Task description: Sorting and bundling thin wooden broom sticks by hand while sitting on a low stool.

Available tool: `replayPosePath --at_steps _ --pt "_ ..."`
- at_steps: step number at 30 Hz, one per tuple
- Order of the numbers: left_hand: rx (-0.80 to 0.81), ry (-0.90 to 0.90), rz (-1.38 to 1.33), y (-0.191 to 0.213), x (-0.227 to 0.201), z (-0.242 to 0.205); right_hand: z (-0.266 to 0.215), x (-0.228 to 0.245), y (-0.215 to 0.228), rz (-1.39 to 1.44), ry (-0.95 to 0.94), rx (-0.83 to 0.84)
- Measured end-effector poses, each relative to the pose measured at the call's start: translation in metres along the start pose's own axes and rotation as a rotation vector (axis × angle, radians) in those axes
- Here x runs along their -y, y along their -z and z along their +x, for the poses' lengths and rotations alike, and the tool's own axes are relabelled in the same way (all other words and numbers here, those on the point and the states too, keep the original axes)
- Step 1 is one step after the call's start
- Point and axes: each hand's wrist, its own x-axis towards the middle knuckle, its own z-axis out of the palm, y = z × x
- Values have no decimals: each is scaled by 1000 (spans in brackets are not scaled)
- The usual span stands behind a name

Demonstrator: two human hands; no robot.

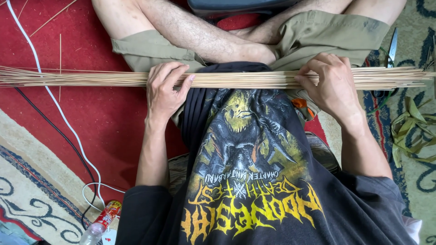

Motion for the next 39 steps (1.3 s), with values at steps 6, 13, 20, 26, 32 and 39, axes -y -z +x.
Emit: replayPosePath --at_steps 6,13,20,26,32,39 --pt "-11 11 -52 -18 -15 24 17 -2 -16 121 21 -39" --pt "121 31 -174 -71 -36 43 40 23 -18 301 108 -21" --pt "439 254 -426 -86 -66 76 51 21 -34 299 78 27" --pt "547 363 -565 -113 -59 77 46 8 -55 281 0 65" --pt "658 375 -583 -122 -62 80 44 7 -56 320 0 53" --pt "680 384 -620 -126 -64 83 42 6 -56 335 -5 47"
